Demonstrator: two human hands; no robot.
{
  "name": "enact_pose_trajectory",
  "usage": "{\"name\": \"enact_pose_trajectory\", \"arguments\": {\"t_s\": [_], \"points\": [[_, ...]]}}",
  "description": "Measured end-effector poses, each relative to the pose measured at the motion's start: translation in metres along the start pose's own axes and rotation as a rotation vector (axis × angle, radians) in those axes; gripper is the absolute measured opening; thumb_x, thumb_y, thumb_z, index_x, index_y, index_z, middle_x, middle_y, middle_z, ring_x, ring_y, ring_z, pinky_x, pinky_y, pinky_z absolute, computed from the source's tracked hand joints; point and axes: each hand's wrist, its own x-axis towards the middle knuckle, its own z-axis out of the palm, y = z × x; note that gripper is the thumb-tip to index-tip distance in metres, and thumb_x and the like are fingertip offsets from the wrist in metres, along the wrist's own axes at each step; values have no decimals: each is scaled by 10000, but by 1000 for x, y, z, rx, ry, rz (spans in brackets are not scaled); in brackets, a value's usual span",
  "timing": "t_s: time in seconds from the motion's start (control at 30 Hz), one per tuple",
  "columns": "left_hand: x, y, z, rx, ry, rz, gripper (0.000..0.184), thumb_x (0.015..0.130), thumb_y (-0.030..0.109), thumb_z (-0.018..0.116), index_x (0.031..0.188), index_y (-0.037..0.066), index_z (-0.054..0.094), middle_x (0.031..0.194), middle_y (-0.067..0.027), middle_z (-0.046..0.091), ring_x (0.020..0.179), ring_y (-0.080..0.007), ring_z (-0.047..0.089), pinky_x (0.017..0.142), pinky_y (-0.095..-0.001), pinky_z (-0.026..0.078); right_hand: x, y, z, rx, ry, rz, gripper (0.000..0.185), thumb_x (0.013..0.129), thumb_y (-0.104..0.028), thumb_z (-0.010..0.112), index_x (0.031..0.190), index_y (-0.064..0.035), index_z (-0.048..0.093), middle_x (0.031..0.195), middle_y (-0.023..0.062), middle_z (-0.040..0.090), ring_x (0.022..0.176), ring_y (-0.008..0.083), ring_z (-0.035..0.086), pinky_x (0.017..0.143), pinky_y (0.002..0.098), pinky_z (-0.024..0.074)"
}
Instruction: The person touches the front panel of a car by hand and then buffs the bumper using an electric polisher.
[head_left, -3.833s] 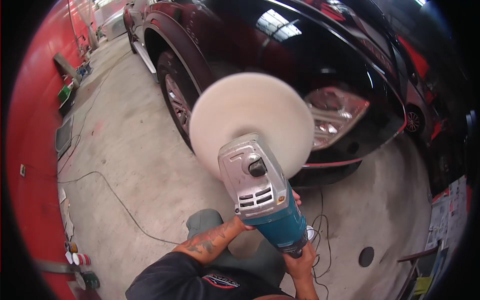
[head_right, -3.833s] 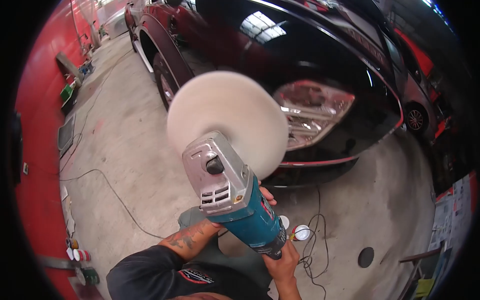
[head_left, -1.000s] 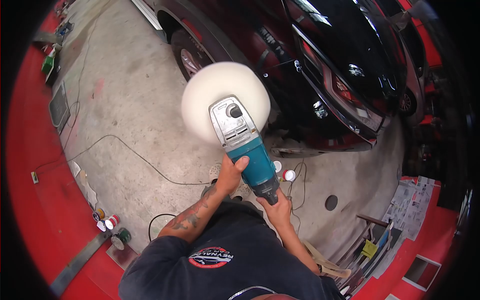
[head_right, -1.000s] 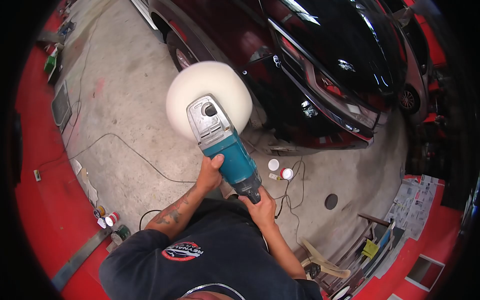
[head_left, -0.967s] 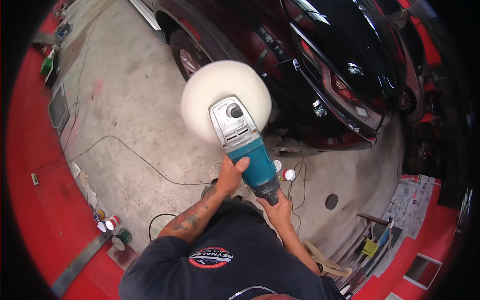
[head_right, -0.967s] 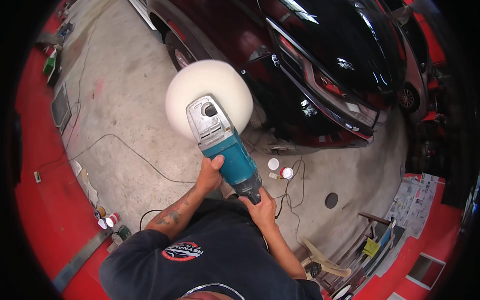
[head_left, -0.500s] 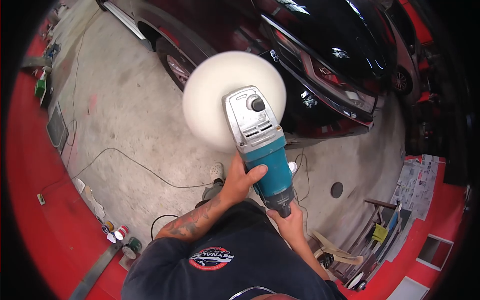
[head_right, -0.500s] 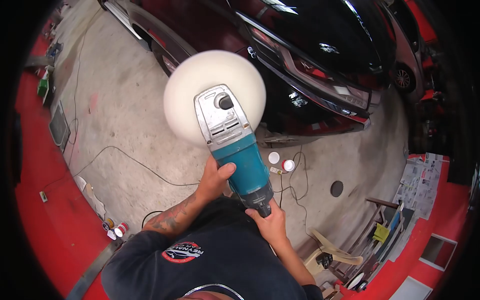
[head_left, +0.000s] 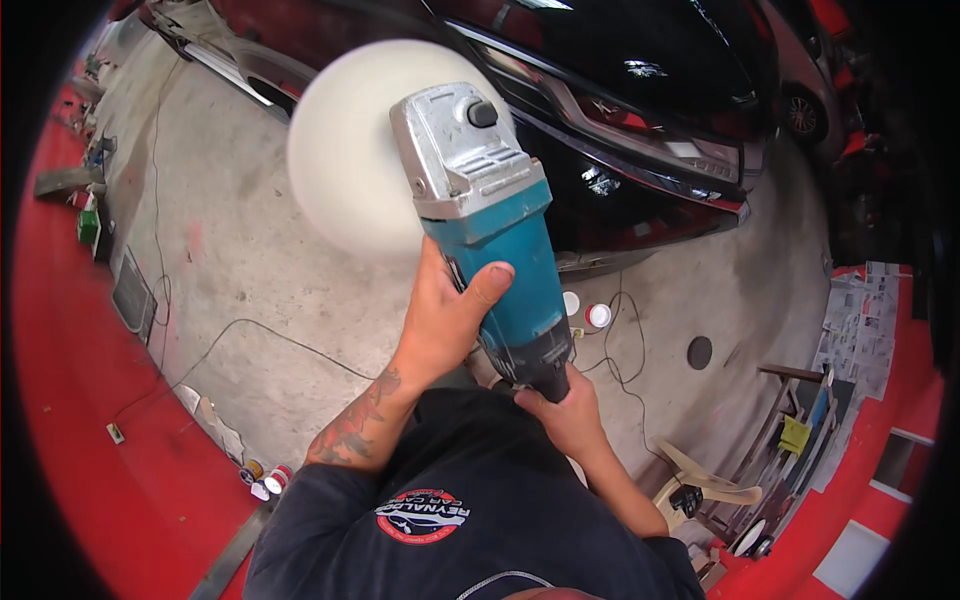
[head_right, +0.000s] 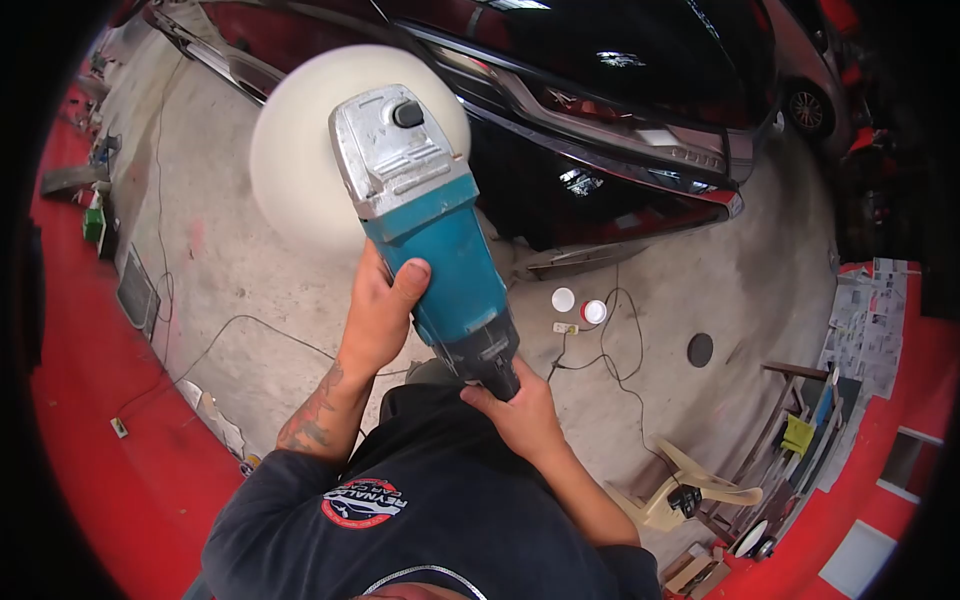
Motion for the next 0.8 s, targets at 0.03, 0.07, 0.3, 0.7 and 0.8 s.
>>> {"name": "enact_pose_trajectory", "arguments": {"t_s": [0.03, 0.07, 0.3, 0.7, 0.8], "points": [[-5, -1, 3, -14, -11, -12, 746, 932, 516, 652, 1388, -12, 390, 1218, -114, 608, 1082, -172, 601, 941, -318, 494, -7, -2, -2, -9, 21, -3, 440, 807, -214, 811, 1161, -23, 634, 991, 68, 718, 930, 157, 649, 853, 314, 499], [-10, -2, 6, -28, -21, -24, 750, 933, 528, 646, 1387, -12, 391, 1222, -112, 606, 1086, -172, 599, 939, -318, 494, -14, -5, -6, -35, 27, 45, 455, 799, -213, 816, 1167, -20, 631, 990, 74, 721, 930, 161, 654, 854, 315, 501], [-50, -24, 34, -272, -110, -161, 789, 941, 410, 683, 1467, 0, 263, 1347, -144, 518, 1226, -214, 525, 1035, -370, 433, -73, 0, -36, -178, 65, 212, 541, 767, -223, 847, 1207, -12, 612, 1013, 138, 744, 968, 204, 703, 871, 340, 518], [-8, 7, 6, -40, -47, -104, 737, 942, 452, 655, 1413, -19, 340, 1250, -132, 575, 1127, -186, 572, 974, -333, 468, -23, -10, -14, -79, -17, 23, 624, 801, -349, 835, 1259, -8, 583, 1069, 142, 730, 1027, 226, 688, 902, 342, 503], [0, 13, 2, 96, 22, -19, 747, 937, 591, 597, 1347, -15, 446, 1184, -100, 620, 1075, -159, 594, 943, -299, 480, -9, -8, -7, -37, -42, -27, 648, 811, -381, 824, 1269, 5, 576, 1075, 144, 728, 1037, 229, 684, 911, 343, 499]]}}
